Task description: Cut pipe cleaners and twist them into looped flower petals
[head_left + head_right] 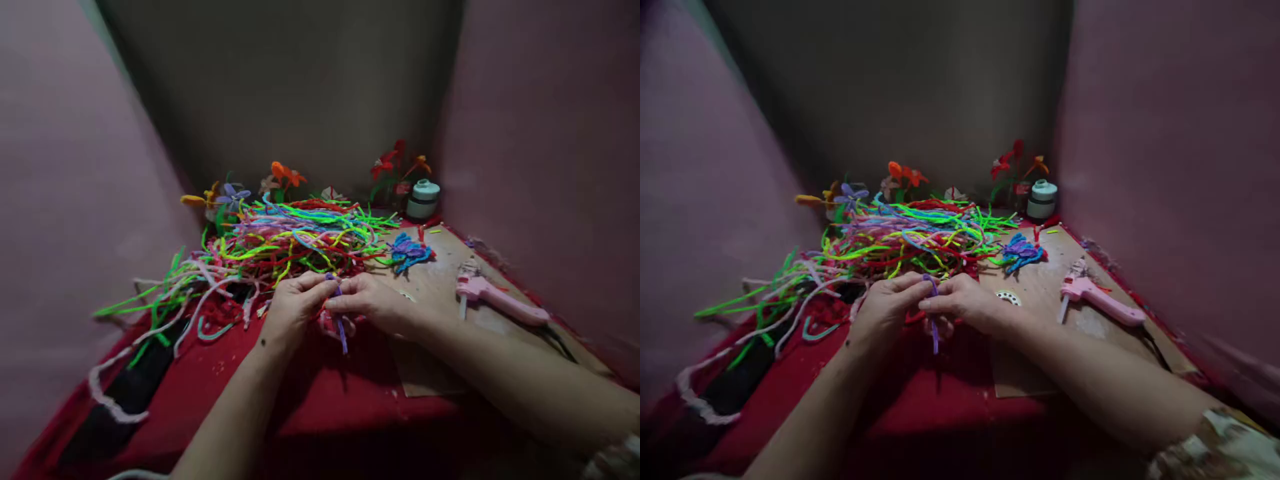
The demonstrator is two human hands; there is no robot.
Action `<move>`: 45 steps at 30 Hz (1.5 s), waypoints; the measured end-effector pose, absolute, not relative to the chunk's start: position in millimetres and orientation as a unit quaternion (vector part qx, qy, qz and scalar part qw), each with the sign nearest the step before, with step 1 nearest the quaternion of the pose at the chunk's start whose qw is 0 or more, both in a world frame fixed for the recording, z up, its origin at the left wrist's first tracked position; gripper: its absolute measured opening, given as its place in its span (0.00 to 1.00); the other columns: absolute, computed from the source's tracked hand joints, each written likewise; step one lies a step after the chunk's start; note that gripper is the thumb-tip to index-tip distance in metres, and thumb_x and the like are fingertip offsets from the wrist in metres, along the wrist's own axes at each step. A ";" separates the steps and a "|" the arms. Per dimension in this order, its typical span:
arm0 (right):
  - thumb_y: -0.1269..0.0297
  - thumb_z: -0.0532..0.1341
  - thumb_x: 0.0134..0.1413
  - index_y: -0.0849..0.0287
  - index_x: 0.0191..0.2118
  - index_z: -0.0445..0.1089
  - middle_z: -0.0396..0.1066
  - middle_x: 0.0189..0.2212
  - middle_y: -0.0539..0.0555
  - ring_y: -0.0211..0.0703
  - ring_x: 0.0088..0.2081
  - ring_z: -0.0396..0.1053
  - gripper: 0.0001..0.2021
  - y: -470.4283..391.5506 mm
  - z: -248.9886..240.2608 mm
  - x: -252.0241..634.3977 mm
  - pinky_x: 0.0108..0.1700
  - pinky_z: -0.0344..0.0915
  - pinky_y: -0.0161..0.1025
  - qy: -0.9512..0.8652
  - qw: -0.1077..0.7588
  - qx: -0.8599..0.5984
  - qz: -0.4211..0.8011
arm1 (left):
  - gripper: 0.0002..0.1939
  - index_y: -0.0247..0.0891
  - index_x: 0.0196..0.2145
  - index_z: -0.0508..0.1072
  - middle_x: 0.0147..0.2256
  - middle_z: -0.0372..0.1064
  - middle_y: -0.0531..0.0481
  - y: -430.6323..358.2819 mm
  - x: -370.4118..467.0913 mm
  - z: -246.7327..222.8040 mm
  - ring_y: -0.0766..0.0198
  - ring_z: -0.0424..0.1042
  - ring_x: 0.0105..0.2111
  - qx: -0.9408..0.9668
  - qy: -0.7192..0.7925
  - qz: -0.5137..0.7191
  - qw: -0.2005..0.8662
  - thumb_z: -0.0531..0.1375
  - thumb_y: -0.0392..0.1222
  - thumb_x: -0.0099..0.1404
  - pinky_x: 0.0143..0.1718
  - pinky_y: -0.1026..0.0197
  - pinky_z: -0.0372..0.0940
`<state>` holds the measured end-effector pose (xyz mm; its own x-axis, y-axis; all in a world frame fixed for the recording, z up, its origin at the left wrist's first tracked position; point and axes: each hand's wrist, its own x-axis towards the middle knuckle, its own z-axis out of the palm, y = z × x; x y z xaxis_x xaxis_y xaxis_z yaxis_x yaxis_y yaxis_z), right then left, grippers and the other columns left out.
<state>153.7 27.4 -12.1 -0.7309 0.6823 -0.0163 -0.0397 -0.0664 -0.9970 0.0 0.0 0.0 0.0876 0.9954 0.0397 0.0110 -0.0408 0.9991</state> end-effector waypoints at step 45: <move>0.69 0.59 0.38 0.64 0.19 0.67 0.67 0.14 0.50 0.31 0.12 0.58 0.05 24.7 -16.1 147.6 0.16 0.55 0.31 -0.507 0.349 -0.322 0.719 | 0.13 0.37 0.35 0.71 0.18 0.59 0.59 13.5 -8.5 -1.3 0.76 0.51 0.15 0.538 0.454 0.452 0.547 0.63 0.47 0.53 0.16 0.69 0.45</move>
<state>147.6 24.7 -16.1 -0.5483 0.8292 -0.1090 -0.1762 -0.2419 -0.9542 -8.5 13.5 -1.3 0.1790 0.9838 -0.0097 -0.0068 0.0111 0.9999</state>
